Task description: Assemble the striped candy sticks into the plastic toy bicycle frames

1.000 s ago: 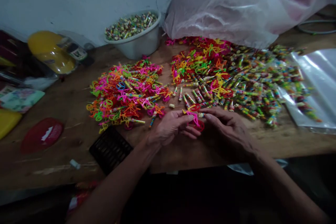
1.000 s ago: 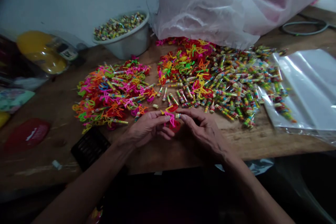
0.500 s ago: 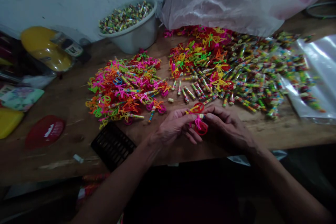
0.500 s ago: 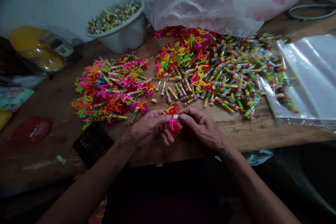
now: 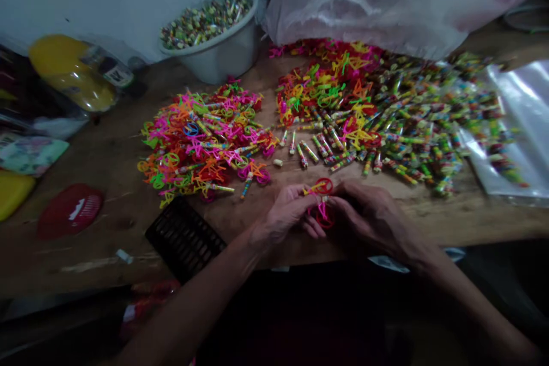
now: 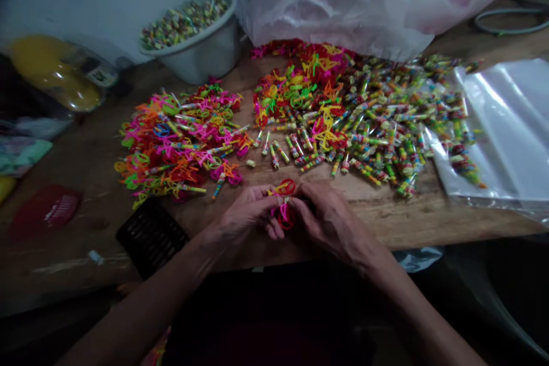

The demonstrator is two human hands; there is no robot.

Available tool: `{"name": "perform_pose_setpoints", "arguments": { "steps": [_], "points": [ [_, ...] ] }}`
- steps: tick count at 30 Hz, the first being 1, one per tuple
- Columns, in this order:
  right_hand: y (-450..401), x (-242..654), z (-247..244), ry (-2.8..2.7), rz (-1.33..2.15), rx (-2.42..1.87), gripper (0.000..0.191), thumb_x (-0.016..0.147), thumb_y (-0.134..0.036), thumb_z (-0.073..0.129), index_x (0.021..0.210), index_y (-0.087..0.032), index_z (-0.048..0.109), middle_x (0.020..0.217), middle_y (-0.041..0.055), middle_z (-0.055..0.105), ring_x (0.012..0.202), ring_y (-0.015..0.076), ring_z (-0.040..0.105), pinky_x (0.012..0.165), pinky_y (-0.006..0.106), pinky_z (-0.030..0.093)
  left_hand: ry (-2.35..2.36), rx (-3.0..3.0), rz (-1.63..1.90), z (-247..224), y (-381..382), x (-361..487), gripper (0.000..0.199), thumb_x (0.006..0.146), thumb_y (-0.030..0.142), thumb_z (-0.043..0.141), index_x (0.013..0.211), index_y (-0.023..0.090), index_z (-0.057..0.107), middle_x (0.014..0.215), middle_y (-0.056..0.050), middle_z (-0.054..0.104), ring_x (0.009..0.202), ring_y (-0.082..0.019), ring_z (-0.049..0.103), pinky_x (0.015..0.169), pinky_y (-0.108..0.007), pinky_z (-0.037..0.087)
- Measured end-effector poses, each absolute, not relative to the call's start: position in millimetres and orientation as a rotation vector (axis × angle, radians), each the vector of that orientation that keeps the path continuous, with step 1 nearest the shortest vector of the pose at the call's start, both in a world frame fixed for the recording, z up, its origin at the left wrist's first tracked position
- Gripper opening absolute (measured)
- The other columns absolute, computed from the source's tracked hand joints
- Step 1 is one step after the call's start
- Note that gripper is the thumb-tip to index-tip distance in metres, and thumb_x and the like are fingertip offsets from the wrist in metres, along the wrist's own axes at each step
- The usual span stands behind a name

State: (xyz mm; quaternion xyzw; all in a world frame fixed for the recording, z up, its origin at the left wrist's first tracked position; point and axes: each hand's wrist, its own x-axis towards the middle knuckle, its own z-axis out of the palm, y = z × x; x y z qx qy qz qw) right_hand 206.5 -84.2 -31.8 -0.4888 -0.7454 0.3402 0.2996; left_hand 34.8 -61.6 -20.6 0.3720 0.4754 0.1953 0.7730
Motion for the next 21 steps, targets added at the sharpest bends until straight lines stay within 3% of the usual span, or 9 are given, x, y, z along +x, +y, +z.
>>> {"name": "perform_pose_setpoints", "arguments": {
  "steps": [3,7,10,12,14,17,21],
  "points": [
    [-81,199,-29,-1.856,0.881,-1.276,0.021,0.089,-0.029,0.045,0.096,-0.021,0.063,0.084,0.0032,0.069,0.073,0.0150,0.062,0.068,0.026,0.049,1.025,0.863,0.479,-15,-52,25,0.029,0.075,0.039,0.061,0.086,0.013,0.053,0.063,-0.001,0.061,0.043,-0.012,0.060,0.035,-0.017,0.041],
    [-71,194,-34,-1.816,0.560,-1.389,0.032,0.087,-0.034,0.049,0.115,-0.019,0.057,0.098,0.0077,0.067,0.079,0.0178,0.062,0.067,0.029,0.050,1.328,1.077,0.759,20,-16,-29,0.028,0.073,0.041,0.061,0.079,0.014,0.054,0.058,0.001,0.058,0.037,-0.008,0.050,0.034,-0.017,0.035],
    [-55,191,-41,-1.946,0.399,-1.400,0.026,0.091,-0.029,0.043,0.106,-0.018,0.061,0.097,0.0077,0.065,0.080,0.0176,0.061,0.067,0.028,0.047,1.729,1.404,1.000,58,19,-89,0.028,0.073,0.044,0.059,0.077,0.016,0.055,0.054,0.004,0.053,0.039,-0.008,0.047,0.038,-0.019,0.033],
    [-39,184,-42,-2.062,0.299,-1.365,0.024,0.092,-0.024,0.041,0.101,-0.019,0.063,0.096,0.0072,0.064,0.082,0.0171,0.059,0.070,0.028,0.046,2.111,1.731,0.840,75,41,-120,0.028,0.074,0.044,0.055,0.074,0.016,0.059,0.056,0.002,0.054,0.047,-0.011,0.049,0.044,-0.021,0.034],
    [-20,174,-40,-2.217,0.175,-1.336,0.023,0.091,-0.021,0.042,0.100,-0.019,0.063,0.100,0.0074,0.063,0.090,0.0192,0.056,0.077,0.031,0.043,2.442,1.950,0.625,82,60,-139,0.028,0.075,0.041,0.053,0.075,0.015,0.061,0.067,-0.004,0.061,0.062,-0.017,0.057,0.055,-0.025,0.040],
    [5,153,-37,-2.447,-0.034,-1.343,0.023,0.088,-0.019,0.046,0.104,-0.022,0.063,0.111,0.0076,0.061,0.103,0.0241,0.051,0.085,0.038,0.038,2.660,1.989,0.572,76,78,-147,0.029,0.077,0.035,0.051,0.093,0.013,0.062,0.091,-0.011,0.064,0.085,-0.024,0.060,0.072,-0.032,0.044],
    [25,133,-50,-2.519,-0.171,-1.366,0.026,0.084,-0.014,0.049,0.104,-0.021,0.064,0.112,0.0089,0.062,0.103,0.0258,0.051,0.085,0.041,0.037,2.733,2.088,0.547,64,86,-145,0.039,0.081,0.027,0.045,0.117,0.014,0.054,0.109,-0.015,0.059,0.096,-0.027,0.057,0.080,-0.037,0.044]
  ]
}}
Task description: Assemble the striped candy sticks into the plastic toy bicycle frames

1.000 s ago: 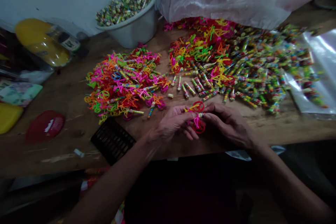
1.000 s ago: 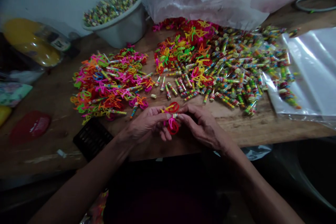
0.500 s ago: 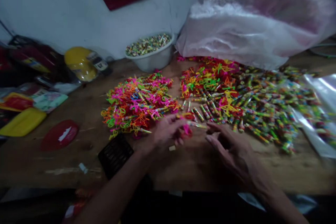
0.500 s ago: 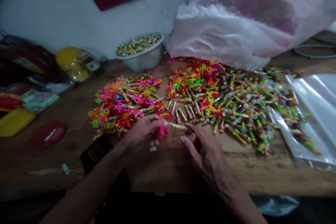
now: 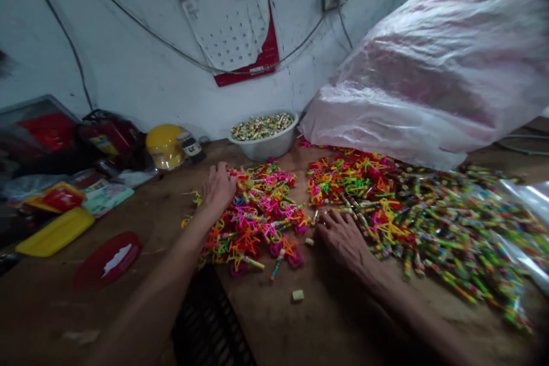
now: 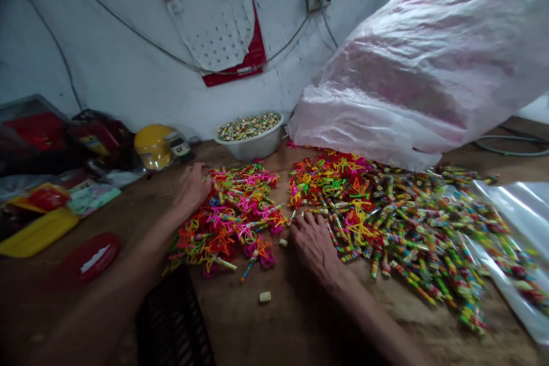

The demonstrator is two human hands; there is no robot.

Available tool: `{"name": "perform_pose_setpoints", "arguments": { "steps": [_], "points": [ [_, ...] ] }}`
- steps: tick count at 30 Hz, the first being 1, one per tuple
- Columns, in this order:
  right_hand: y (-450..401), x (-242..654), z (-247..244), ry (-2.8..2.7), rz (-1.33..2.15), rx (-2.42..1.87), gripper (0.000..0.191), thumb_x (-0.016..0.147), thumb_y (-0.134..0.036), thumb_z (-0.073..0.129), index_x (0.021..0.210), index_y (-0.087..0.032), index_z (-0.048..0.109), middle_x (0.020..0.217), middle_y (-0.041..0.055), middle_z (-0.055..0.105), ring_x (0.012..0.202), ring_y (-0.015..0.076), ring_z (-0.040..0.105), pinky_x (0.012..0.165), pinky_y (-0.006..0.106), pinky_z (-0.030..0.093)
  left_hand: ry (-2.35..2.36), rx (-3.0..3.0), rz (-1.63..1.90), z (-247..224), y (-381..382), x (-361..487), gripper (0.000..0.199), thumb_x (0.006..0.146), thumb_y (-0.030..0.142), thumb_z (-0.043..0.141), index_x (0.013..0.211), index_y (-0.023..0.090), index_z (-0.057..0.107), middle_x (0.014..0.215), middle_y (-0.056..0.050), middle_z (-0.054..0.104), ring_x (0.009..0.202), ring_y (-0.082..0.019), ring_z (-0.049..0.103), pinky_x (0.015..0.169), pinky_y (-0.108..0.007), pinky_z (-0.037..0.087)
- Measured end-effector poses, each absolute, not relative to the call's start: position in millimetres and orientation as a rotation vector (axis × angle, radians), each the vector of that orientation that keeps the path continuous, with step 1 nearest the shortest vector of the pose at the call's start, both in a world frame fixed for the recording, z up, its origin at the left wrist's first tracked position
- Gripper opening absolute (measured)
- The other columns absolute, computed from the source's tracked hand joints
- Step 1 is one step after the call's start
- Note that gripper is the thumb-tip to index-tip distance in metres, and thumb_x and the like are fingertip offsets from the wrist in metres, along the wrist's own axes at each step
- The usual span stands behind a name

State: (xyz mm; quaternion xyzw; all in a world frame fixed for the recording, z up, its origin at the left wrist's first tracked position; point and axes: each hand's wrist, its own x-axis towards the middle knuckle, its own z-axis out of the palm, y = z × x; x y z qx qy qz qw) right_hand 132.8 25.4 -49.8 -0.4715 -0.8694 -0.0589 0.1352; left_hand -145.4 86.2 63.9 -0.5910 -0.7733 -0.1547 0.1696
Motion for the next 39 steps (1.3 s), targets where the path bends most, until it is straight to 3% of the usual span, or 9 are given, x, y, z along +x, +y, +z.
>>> {"name": "perform_pose_setpoints", "arguments": {
  "steps": [4,7,12,17,20,22,28,33,39],
  "points": [
    [34,133,-62,-2.482,-0.198,-1.415,0.025,0.082,-0.011,0.049,0.102,-0.015,0.064,0.108,0.0125,0.063,0.097,0.0269,0.053,0.081,0.040,0.038,-1.876,-1.740,-0.454,70,88,-135,0.037,0.081,0.015,0.040,0.114,0.018,0.059,0.124,-0.012,0.053,0.111,-0.030,0.047,0.090,-0.043,0.038],
    [33,145,-54,-2.487,-0.193,-1.393,0.020,0.084,-0.014,0.048,0.096,-0.017,0.064,0.108,0.0101,0.063,0.098,0.0260,0.052,0.083,0.039,0.038,-1.753,-1.811,-0.543,75,97,-109,0.036,0.083,0.018,0.040,0.114,0.019,0.059,0.129,-0.010,0.051,0.118,-0.030,0.041,0.097,-0.046,0.031],
    [10,160,-33,-2.284,-0.191,-1.145,0.019,0.091,-0.022,0.042,0.101,-0.018,0.059,0.115,0.0091,0.061,0.105,0.0233,0.052,0.087,0.037,0.040,-1.956,-2.185,-0.309,50,130,-51,0.030,0.086,0.023,0.041,0.101,0.015,0.066,0.096,-0.012,0.066,0.097,-0.025,0.057,0.090,-0.039,0.039],
    [-10,159,-55,-2.146,-0.184,-1.033,0.028,0.096,-0.025,0.031,0.088,-0.018,0.057,0.073,0.0048,0.064,0.066,0.0144,0.061,0.060,0.023,0.047,-2.112,-2.236,-0.207,-2,161,-24,0.024,0.080,0.025,0.052,0.092,0.012,0.068,0.096,-0.015,0.066,0.097,-0.026,0.059,0.085,-0.036,0.045],
    [-7,158,-71,-2.156,-0.185,-1.128,0.036,0.097,-0.028,0.025,0.089,-0.020,0.058,0.073,0.0037,0.065,0.056,0.0116,0.060,0.047,0.020,0.043,-2.183,-2.218,-0.252,-21,170,-22,0.028,0.079,0.024,0.054,0.101,0.011,0.065,0.114,-0.018,0.059,0.109,-0.030,0.054,0.091,-0.041,0.042],
    [-5,158,-73,-2.210,-0.188,-1.153,0.033,0.096,-0.026,0.027,0.097,-0.021,0.060,0.081,0.0051,0.068,0.059,0.0115,0.063,0.049,0.019,0.045,-2.211,-2.240,-0.310,-22,173,-23,0.026,0.079,0.021,0.053,0.100,0.011,0.065,0.115,-0.019,0.059,0.111,-0.030,0.054,0.093,-0.043,0.040],
    [-5,163,-72,-2.191,-0.291,-0.997,0.036,0.090,-0.010,0.031,0.114,-0.014,0.057,0.098,0.0122,0.068,0.087,0.0154,0.066,0.070,0.021,0.050,-2.314,-2.302,-0.697,15,175,-30,0.018,0.077,0.017,0.051,0.085,0.012,0.067,0.094,-0.016,0.067,0.099,-0.028,0.061,0.086,-0.038,0.046],
    [-6,168,-73,-2.003,-0.082,-1.109,0.028,0.089,-0.018,0.043,0.115,-0.016,0.055,0.093,0.0089,0.066,0.074,0.0149,0.064,0.062,0.023,0.048,-2.503,-2.312,-1.204,42,136,-48,0.020,0.081,0.017,0.045,0.091,0.011,0.061,0.075,-0.006,0.066,0.062,-0.017,0.066,0.057,-0.027,0.053],
    [-7,164,-36,-1.540,0.617,-1.341,0.028,0.085,-0.036,0.051,0.106,-0.019,0.060,0.071,0.0017,0.060,0.052,0.0110,0.048,0.049,0.023,0.039,-2.683,-2.398,-1.808,45,68,-63,0.021,0.082,0.015,0.049,0.102,0.012,0.054,0.072,-0.002,0.063,0.060,-0.013,0.066,0.061,-0.028,0.056]
  ]
}}
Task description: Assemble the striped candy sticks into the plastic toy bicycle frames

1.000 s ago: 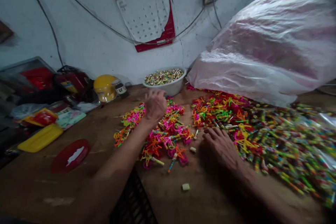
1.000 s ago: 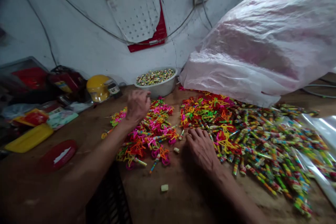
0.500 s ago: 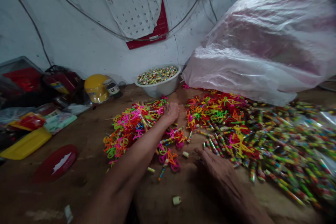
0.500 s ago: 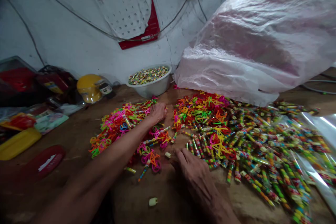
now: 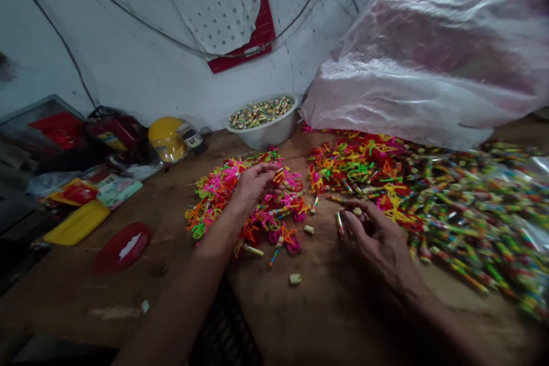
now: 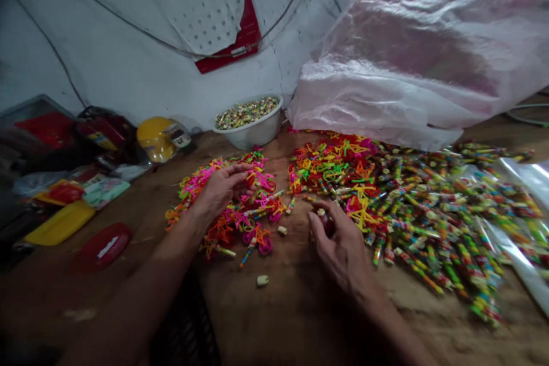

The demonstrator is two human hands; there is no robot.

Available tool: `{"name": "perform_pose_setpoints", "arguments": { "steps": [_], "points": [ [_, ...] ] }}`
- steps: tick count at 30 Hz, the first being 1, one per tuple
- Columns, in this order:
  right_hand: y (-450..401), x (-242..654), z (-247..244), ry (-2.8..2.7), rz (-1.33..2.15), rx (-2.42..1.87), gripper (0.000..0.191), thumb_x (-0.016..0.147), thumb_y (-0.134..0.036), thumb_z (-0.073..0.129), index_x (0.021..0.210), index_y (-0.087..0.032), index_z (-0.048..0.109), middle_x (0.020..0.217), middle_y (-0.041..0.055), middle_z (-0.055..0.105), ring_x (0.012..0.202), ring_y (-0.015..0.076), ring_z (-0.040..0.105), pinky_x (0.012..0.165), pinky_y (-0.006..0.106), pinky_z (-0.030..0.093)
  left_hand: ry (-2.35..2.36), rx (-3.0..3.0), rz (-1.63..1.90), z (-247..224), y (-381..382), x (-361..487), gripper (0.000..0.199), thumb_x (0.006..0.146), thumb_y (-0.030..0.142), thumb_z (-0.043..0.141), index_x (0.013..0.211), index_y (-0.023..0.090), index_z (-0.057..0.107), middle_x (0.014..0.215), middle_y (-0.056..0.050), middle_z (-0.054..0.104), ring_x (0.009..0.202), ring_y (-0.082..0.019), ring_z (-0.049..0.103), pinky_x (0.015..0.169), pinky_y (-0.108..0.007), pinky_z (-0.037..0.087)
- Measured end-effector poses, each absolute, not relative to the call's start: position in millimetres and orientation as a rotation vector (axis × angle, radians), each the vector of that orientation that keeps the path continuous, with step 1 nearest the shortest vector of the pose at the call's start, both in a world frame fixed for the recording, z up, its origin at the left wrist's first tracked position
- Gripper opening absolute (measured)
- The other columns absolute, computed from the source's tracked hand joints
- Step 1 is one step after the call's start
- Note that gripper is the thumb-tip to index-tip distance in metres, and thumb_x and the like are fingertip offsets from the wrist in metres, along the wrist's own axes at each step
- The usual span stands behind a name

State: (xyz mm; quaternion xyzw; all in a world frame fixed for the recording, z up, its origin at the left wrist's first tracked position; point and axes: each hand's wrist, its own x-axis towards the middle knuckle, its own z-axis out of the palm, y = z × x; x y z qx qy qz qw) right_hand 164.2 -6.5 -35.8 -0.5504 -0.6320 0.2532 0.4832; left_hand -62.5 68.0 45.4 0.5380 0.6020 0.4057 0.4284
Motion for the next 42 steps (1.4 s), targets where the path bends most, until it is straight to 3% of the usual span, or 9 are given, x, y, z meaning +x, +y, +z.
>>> {"name": "perform_pose_setpoints", "arguments": {
  "steps": [3,9,15,19,22,26,32,36,42],
  "points": [
    [-6,151,-16,-1.403,0.927,-1.298,0.039,0.083,-0.043,0.052,0.109,-0.016,0.061,0.080,0.0045,0.063,0.054,0.0105,0.048,0.048,0.023,0.038,1.219,1.053,0.997,39,41,-53,0.024,0.079,0.011,0.054,0.104,0.011,0.054,0.073,-0.003,0.064,0.059,-0.013,0.066,0.059,-0.026,0.055],
    [-9,138,-13,-1.358,1.280,-1.110,0.039,0.080,-0.046,0.052,0.098,-0.014,0.066,0.050,-0.0064,0.041,0.042,0.0061,0.029,0.041,0.020,0.025,1.050,0.868,1.001,20,13,-29,0.019,0.082,0.009,0.052,0.101,0.010,0.055,0.073,-0.005,0.065,0.061,-0.012,0.065,0.059,-0.022,0.054],
    [-12,153,-17,-1.484,1.285,-1.161,0.032,0.082,-0.044,0.050,0.082,-0.014,0.063,0.052,-0.0062,0.041,0.043,0.0063,0.031,0.040,0.020,0.024,1.106,1.098,0.733,10,1,-29,0.032,0.079,0.039,0.061,0.102,0.016,0.057,0.067,-0.001,0.062,0.051,-0.011,0.061,0.045,-0.019,0.046],
    [-11,149,-13,-1.725,1.116,-1.166,0.030,0.087,-0.039,0.045,0.085,-0.015,0.062,0.062,-0.0025,0.053,0.049,0.0080,0.040,0.046,0.021,0.031,1.230,1.390,0.496,21,4,-42,0.034,0.077,0.046,0.060,0.088,0.014,0.060,0.058,-0.001,0.060,0.047,-0.012,0.059,0.045,-0.019,0.043],
    [3,147,-10,-1.921,0.624,-1.309,0.027,0.089,-0.036,0.044,0.101,-0.017,0.059,0.085,0.0043,0.063,0.069,0.0136,0.055,0.058,0.024,0.038,1.572,1.607,0.617,49,21,-69,0.033,0.075,0.047,0.058,0.082,0.014,0.062,0.061,-0.001,0.063,0.045,-0.011,0.055,0.042,-0.019,0.038],
    [42,140,-5,-2.020,0.082,-1.727,0.028,0.091,-0.037,0.039,0.099,-0.017,0.056,0.098,0.0100,0.062,0.076,0.0185,0.061,0.057,0.026,0.035,2.139,1.908,0.882,88,56,-123,0.034,0.072,0.049,0.057,0.079,0.017,0.066,0.070,-0.002,0.066,0.056,-0.013,0.056,0.048,-0.020,0.037],
    [95,107,-11,-2.021,0.132,-1.784,0.023,0.086,-0.034,0.048,0.096,-0.016,0.058,0.089,0.0115,0.064,0.074,0.0214,0.063,0.058,0.026,0.037,2.747,2.039,0.586,79,91,-164,0.035,0.076,0.045,0.054,0.093,0.017,0.067,0.091,-0.011,0.068,0.082,-0.026,0.062,0.071,-0.034,0.046],
    [102,117,-19,-1.927,0.245,-1.777,0.020,0.086,-0.022,0.043,0.092,-0.014,0.061,0.088,0.0132,0.065,0.078,0.0206,0.062,0.063,0.027,0.038,2.736,2.151,0.811,67,87,-162,0.036,0.082,0.035,0.048,0.109,0.015,0.059,0.109,-0.013,0.061,0.100,-0.028,0.058,0.086,-0.038,0.044],
    [74,176,-9,-1.840,0.536,-1.579,0.035,0.087,-0.040,0.042,0.094,-0.014,0.064,0.074,0.0035,0.063,0.062,0.0129,0.055,0.057,0.023,0.040,2.373,2.377,1.184,78,63,-131,0.034,0.084,0.029,0.046,0.113,0.015,0.057,0.116,-0.008,0.059,0.108,-0.022,0.054,0.096,-0.035,0.040]
  ]
}}
